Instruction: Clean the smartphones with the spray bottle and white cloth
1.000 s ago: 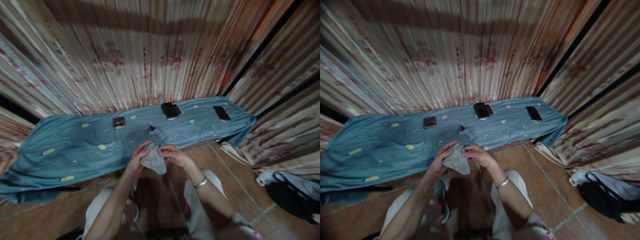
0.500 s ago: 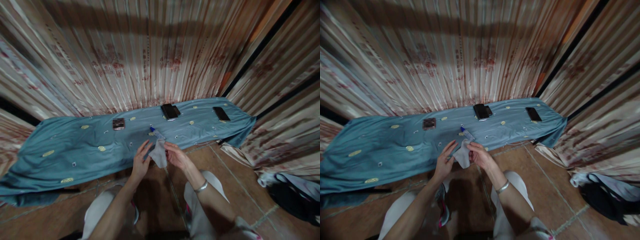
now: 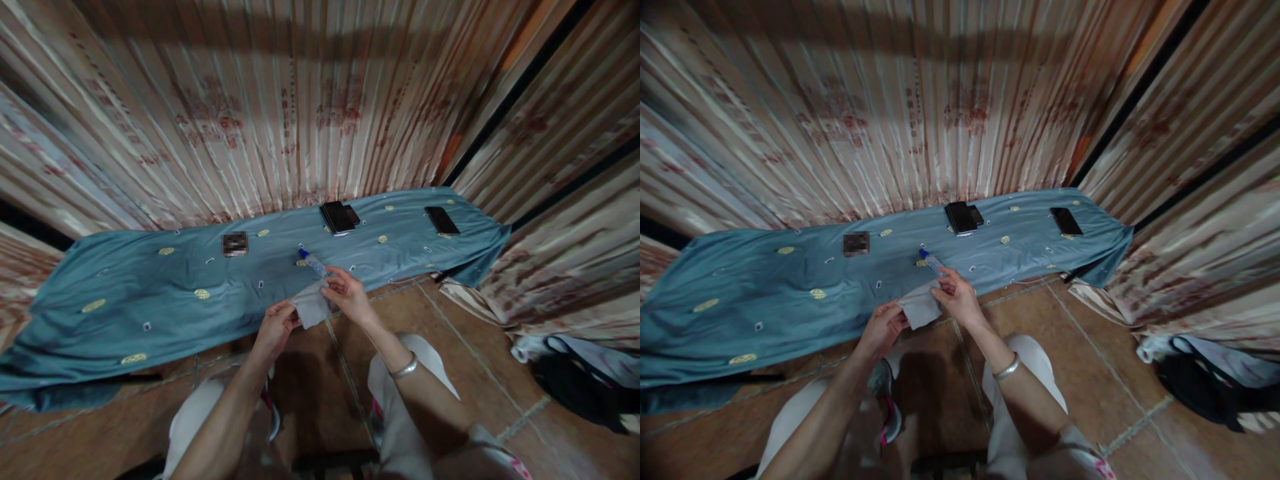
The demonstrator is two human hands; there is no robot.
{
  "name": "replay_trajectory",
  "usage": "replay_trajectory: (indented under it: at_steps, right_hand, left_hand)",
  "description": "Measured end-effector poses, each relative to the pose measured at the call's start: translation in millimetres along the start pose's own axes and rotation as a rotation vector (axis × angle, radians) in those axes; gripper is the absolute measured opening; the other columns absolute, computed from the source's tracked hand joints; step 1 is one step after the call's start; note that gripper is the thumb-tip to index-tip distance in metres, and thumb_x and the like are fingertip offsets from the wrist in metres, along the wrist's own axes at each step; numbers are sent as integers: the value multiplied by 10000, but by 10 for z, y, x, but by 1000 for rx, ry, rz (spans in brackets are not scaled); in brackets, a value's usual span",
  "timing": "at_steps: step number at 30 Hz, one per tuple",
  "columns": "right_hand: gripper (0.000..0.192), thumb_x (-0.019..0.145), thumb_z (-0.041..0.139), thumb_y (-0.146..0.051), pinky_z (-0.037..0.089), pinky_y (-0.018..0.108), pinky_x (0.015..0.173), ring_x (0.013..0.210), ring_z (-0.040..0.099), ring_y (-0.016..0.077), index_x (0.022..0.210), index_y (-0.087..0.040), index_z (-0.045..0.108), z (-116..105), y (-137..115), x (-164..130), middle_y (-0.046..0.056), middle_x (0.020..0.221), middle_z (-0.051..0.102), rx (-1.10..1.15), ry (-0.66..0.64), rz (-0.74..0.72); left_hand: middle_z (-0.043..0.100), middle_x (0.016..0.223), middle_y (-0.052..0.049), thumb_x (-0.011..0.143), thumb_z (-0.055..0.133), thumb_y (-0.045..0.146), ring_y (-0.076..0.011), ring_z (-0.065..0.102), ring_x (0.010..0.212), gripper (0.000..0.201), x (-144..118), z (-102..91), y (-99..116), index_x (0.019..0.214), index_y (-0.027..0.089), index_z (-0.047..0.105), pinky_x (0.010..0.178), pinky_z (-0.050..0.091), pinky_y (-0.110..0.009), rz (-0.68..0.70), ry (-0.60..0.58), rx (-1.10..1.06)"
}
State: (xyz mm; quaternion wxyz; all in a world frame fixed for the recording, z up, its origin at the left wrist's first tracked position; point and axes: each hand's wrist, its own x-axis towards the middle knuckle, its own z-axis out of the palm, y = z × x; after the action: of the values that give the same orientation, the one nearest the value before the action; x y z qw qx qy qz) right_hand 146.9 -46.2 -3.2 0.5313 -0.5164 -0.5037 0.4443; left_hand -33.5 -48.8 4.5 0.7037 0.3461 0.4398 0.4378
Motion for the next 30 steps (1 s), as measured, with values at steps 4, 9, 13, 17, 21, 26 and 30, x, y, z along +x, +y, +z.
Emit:
replay_trajectory:
  at_steps: [4,9,13,17,21,26,30]
  right_hand:
    - [165,858,622,-302,436,446,1005,1160,573,255,995,-220,664,118,-141,-200,119,1258,621,-474,54,-401]
    - [158,859,650,-309,434,498,1024,1235,515,321,896,-158,677,347,-115,-386,200,1354,557,-798,-84,-580]
    - [171,896,511,-118,448,472,1013,1229,530,300,906,-140,680,419,-68,-417,190,1346,568,-942,-107,-617]
    - [183,915,521,-190,468,483,985,1200,551,308,970,-138,688,427,-98,-461,187,1310,596,-911,-159,-644]
    - [351,940,513,-291,397,474,1080,1283,495,275,1261,-172,592,348,-140,-412,159,1374,551,-684,-103,-502]
    - [368,917,541,-337,352,445,1108,1334,464,238,1260,-220,610,146,-94,-194,119,1418,525,-351,-324,-266]
    - [213,822,660,-407,507,364,889,1045,655,221,862,-218,748,96,35,-93,84,1166,697,-100,-392,-81]
  left_hand:
    - [719,653,-78,557,734,337,-263,698,776,187,37,-7,-27,628,169,691,678,549,-352,31,75,-44]
    - [671,564,-20,553,746,292,-164,626,604,150,70,-6,-83,588,157,692,577,484,-251,68,129,-62]
    - [649,537,6,542,766,310,-105,549,504,179,79,-56,-65,596,155,696,548,456,-225,73,163,-72]
    - [624,519,11,560,740,321,-106,546,511,182,68,-110,-15,539,161,656,556,445,-221,88,168,-68]
    - [610,505,-7,577,709,307,-144,561,509,163,25,-91,9,524,165,649,519,423,-242,35,105,-28]
    - [559,442,5,539,699,246,-128,504,458,169,-7,-45,-29,426,176,594,484,378,-240,-47,-8,16]
    - [515,410,26,507,703,264,-97,431,411,193,-10,-48,-63,405,173,567,448,325,-233,-80,-40,-2]
